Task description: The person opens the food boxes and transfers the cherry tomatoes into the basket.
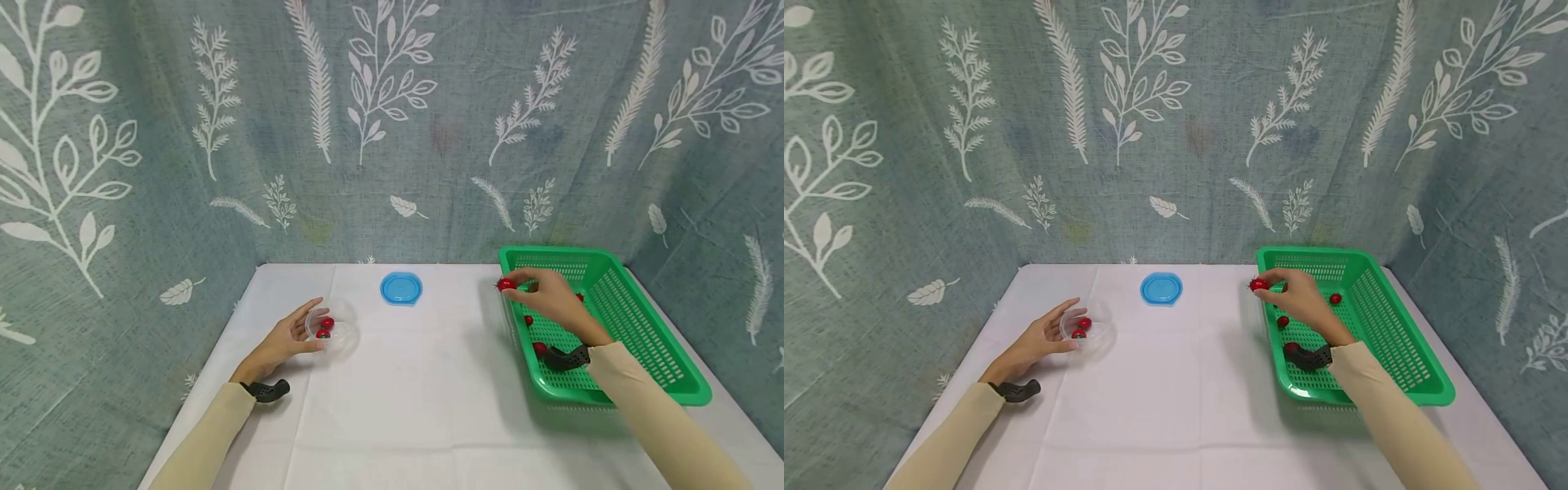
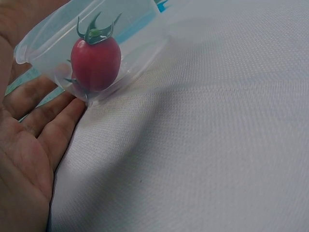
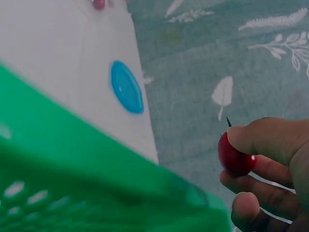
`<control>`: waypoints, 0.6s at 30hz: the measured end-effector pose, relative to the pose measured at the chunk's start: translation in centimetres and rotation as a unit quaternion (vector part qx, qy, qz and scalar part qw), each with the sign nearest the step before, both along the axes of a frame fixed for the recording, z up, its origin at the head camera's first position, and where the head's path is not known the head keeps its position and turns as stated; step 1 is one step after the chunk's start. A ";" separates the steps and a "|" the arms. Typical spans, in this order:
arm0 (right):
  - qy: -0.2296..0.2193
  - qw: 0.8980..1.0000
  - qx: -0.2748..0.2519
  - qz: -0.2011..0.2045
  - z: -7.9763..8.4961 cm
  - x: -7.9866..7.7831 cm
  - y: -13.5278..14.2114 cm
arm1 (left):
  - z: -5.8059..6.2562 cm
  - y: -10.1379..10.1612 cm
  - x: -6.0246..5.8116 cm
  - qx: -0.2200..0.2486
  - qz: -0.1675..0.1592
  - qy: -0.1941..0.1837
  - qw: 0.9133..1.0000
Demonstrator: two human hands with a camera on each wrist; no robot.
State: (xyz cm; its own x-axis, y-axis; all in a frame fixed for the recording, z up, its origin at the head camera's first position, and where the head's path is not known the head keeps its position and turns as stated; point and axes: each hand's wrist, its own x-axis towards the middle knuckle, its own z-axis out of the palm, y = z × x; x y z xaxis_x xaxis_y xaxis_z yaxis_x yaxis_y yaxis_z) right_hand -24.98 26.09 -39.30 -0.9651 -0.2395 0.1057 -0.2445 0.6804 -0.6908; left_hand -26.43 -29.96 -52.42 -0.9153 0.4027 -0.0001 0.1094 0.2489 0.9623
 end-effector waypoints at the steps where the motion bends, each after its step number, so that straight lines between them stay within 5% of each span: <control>1: 0.002 1.000 0.003 -0.001 -0.1 0.1 0.4 | 0.0 0.0 0.0 0.001 0.000 0.000 1.000; 18: -0.057 0.998 0.024 -0.027 -1.4 1.0 5.5 | 0.2 0.1 0.2 -0.002 -0.003 0.004 1.000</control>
